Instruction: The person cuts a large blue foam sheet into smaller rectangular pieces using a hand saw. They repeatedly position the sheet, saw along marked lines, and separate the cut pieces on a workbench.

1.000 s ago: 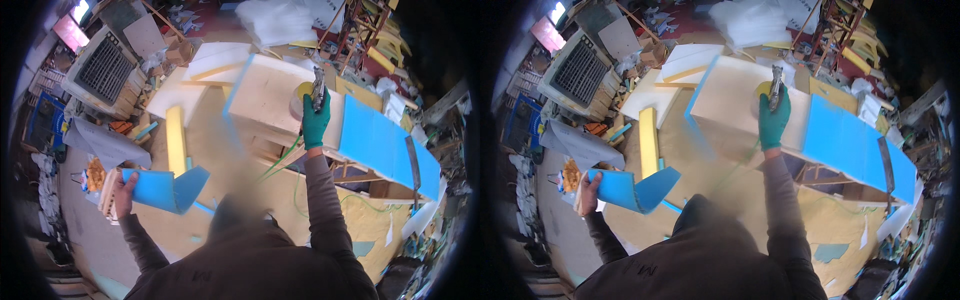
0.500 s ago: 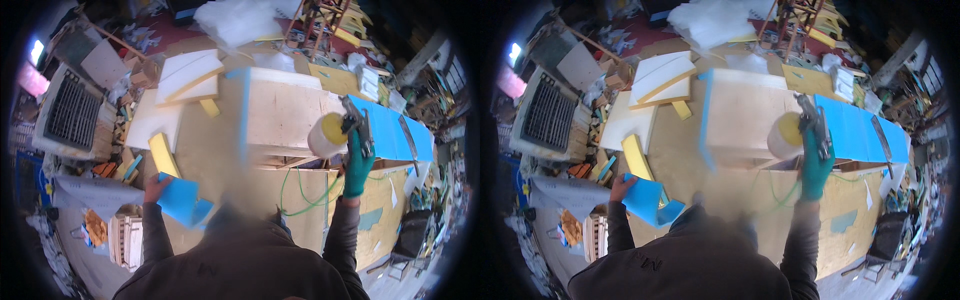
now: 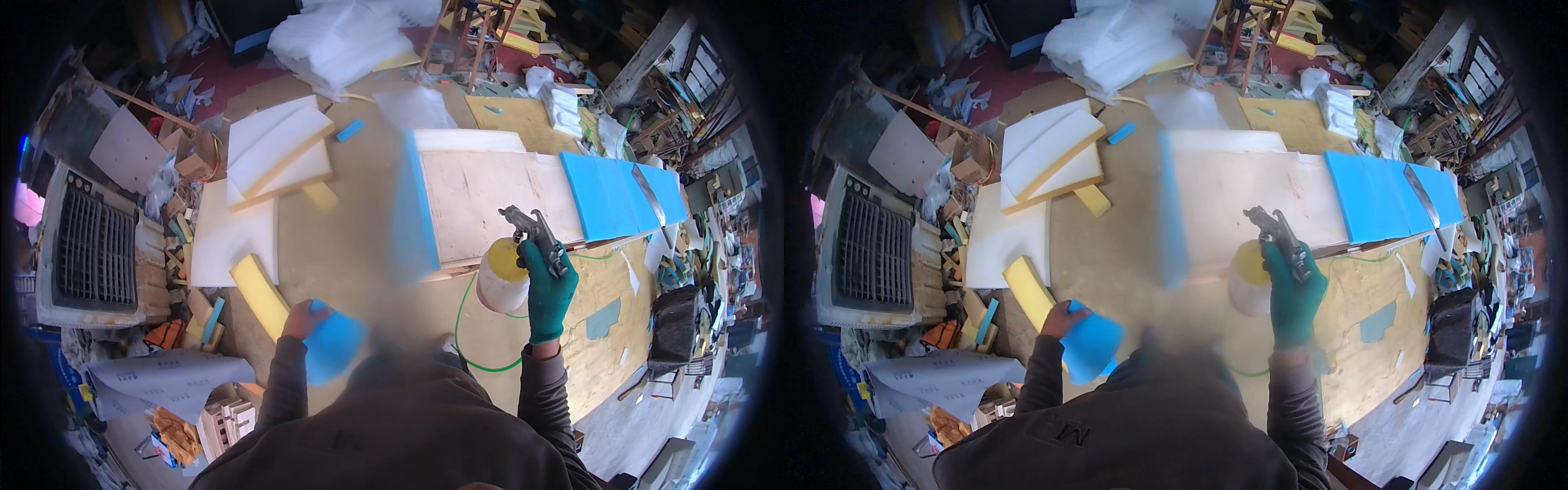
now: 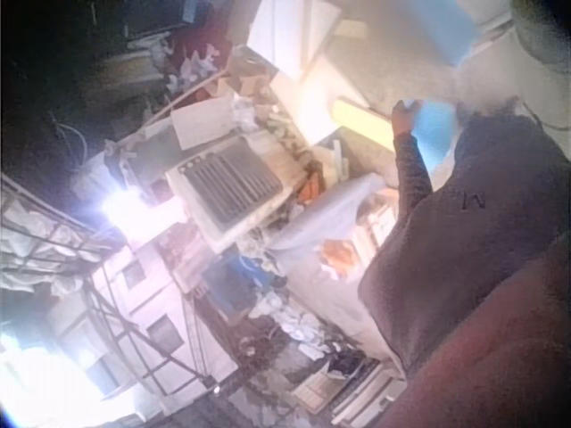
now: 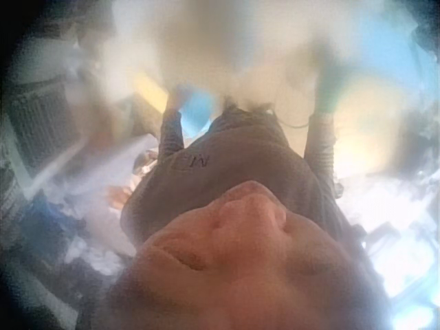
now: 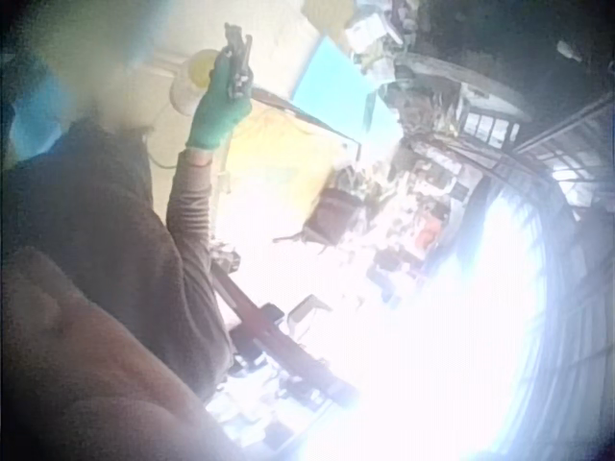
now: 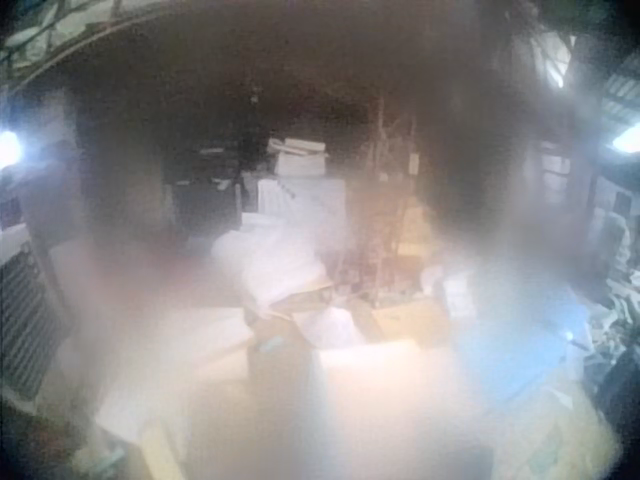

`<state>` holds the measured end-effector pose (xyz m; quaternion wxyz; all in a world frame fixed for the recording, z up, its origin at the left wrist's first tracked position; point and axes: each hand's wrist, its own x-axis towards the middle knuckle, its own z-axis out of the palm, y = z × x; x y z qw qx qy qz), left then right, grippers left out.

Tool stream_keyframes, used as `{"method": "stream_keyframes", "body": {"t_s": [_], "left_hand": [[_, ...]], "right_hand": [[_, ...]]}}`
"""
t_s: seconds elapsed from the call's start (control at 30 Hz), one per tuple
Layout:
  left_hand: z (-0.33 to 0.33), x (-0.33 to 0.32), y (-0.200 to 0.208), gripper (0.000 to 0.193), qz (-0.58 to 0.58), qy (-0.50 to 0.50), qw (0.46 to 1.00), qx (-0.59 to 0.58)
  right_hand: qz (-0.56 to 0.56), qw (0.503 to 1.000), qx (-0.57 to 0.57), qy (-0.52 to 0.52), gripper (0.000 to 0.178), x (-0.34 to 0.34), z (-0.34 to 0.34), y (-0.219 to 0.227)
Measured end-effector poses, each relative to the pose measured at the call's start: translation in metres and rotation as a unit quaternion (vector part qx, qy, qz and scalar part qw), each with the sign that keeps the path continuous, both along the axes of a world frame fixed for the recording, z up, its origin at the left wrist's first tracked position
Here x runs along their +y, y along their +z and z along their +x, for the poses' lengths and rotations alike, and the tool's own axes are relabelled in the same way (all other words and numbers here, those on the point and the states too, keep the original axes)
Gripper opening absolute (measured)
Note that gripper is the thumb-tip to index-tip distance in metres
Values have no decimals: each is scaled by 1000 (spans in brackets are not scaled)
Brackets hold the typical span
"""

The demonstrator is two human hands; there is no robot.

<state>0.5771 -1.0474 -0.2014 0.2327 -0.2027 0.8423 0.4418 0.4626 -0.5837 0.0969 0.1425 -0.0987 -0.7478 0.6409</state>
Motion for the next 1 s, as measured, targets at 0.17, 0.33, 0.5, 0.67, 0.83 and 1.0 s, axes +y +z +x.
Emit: {"method": "stream_keyframes", "body": {"t_s": [0.17,0.33,0.5,0.67,0.83,1.0], "left_hand": [[12,5,6,75,-24,-12,999,-20],[19,-13,-14,83,-47,-37,997,-45],[28,-28,-42,86,-67,-29,995,-62],[37,-36,-55,68,-47,-26,998,-29],[39,-36,-64,56,-8,-23,999,-48],[43,-38,-70,58,-26,-48,997,-57]], "right_hand": [[49,999,-10,-1,22,-20,-5,7],[14,1000,-1,4,22,-37,-7,9],[54,999,10,-4,22,-43,-12,14],[59,998,14,-15,20,-42,-16,14],[96,995,19,-30,21,-28,-21,7],[101,992,34,-63,22,-11,-25,-3]]}}
